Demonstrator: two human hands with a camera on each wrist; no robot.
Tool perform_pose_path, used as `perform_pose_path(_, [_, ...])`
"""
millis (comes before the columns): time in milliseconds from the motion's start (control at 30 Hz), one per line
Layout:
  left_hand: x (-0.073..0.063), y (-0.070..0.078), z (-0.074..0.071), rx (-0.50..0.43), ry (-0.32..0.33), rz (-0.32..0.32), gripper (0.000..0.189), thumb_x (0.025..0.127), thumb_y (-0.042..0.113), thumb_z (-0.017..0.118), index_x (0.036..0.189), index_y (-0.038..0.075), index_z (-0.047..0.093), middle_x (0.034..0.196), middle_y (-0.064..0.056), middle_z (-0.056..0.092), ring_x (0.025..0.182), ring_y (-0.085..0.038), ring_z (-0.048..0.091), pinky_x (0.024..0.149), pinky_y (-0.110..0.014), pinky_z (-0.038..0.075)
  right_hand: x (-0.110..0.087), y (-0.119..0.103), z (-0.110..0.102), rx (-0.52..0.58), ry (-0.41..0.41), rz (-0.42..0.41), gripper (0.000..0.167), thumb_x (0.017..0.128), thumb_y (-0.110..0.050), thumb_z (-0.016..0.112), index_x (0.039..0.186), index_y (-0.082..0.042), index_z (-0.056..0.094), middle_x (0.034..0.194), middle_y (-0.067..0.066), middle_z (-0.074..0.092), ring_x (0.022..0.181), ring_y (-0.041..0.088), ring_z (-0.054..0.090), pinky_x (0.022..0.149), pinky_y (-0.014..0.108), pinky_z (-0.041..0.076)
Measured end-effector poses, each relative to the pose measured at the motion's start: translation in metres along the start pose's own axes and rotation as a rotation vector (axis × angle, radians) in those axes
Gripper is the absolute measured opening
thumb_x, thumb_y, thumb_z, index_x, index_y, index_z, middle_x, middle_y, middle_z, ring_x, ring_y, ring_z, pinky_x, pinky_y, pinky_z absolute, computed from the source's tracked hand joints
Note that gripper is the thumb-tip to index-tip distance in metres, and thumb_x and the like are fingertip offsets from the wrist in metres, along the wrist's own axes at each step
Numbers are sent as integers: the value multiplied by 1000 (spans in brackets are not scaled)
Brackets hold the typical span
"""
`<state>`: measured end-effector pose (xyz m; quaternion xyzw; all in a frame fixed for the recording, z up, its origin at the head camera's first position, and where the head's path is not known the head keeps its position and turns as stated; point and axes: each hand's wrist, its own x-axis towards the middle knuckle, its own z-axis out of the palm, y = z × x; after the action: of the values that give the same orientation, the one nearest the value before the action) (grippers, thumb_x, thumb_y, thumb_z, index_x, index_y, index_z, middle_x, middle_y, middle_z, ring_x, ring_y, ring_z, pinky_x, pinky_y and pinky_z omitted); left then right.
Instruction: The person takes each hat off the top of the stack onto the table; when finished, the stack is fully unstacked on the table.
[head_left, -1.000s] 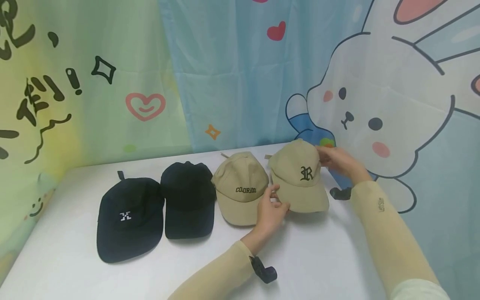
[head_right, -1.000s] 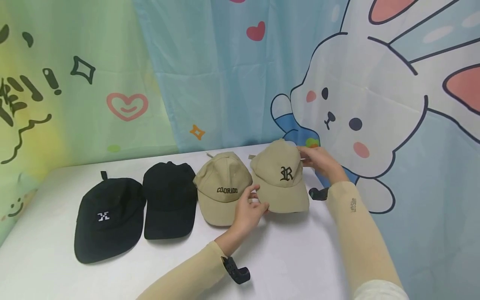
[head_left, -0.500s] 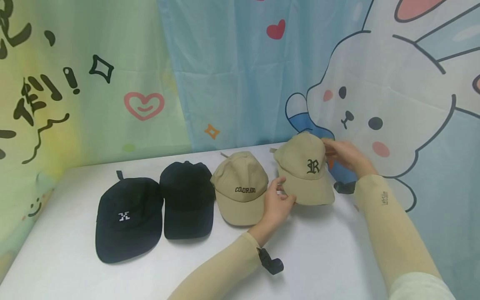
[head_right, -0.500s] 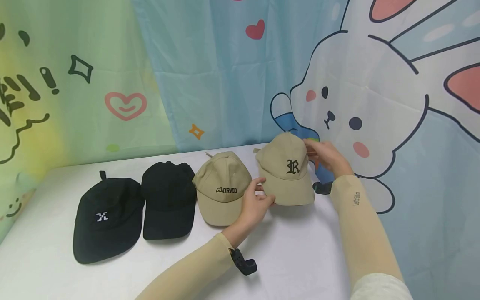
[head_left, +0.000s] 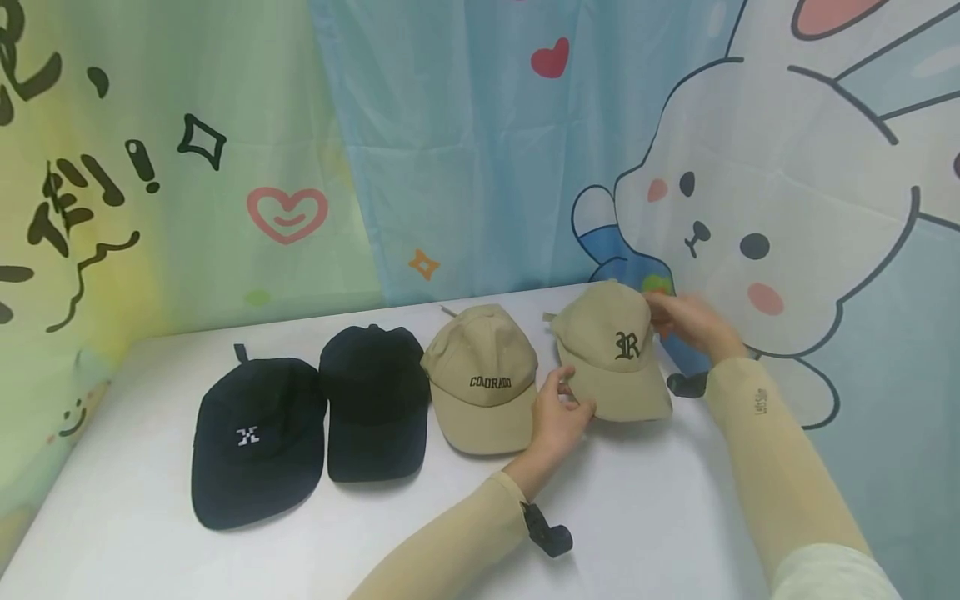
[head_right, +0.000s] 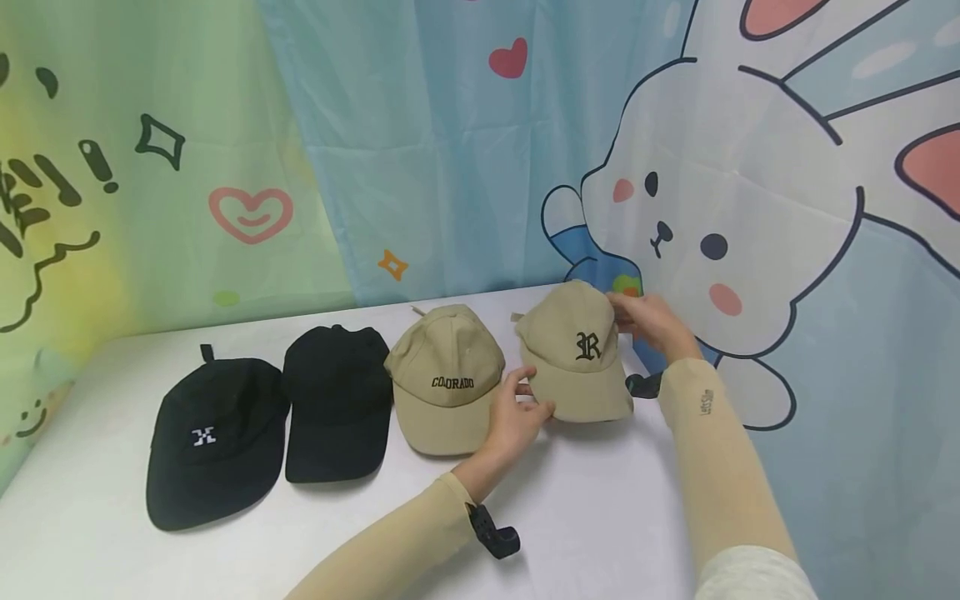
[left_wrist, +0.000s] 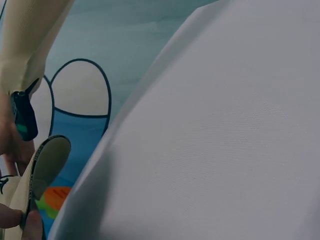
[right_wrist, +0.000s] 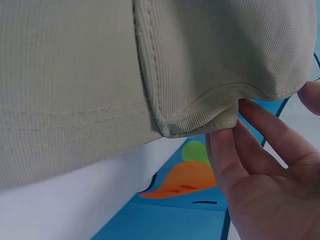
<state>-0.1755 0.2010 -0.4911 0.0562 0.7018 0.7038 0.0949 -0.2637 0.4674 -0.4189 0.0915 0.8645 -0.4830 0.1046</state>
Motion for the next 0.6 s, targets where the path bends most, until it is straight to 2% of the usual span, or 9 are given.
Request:
perform_pose_path(67, [0, -3, 1, 3, 3, -7, 59, 81, -5, 72, 135, 12, 54, 99, -1, 55, 70, -10, 65, 59, -25, 57, 2, 3, 1, 10, -14, 14, 78, 98, -59, 48, 145, 3, 41, 145, 29, 43, 132, 44, 42, 112, 59, 29])
perform_pose_path(200, [1, -9, 2, 15, 7, -26, 60, 80, -5, 73, 135, 12, 55, 99, -1, 56, 71, -10, 65, 61, -25, 58, 7, 9, 5, 26, -27, 26, 78, 99, -57, 48, 147, 4, 37, 148, 29, 40, 135, 45, 38, 114, 58, 26])
perform_pose_path(400, [2, -16, 2, 41, 4, -19, 60, 80, -6, 74, 134, 9, 54, 99, -4, 59, 72, -11, 66, 63, -23, 58, 14, 18, 10, 65, -36, 3, 73, 100, -51, 51, 144, 6, 40, 146, 29, 42, 136, 44, 38, 113, 55, 31])
perform_pose_path(600, [2, -17, 1, 73, 10, -26, 60, 79, -5, 74, 134, 8, 54, 97, -5, 60, 68, -12, 66, 61, -23, 57, 18, 21, 14, 84, -37, 11, 78, 98, -54, 52, 145, 7, 37, 148, 29, 40, 136, 42, 38, 113, 52, 32])
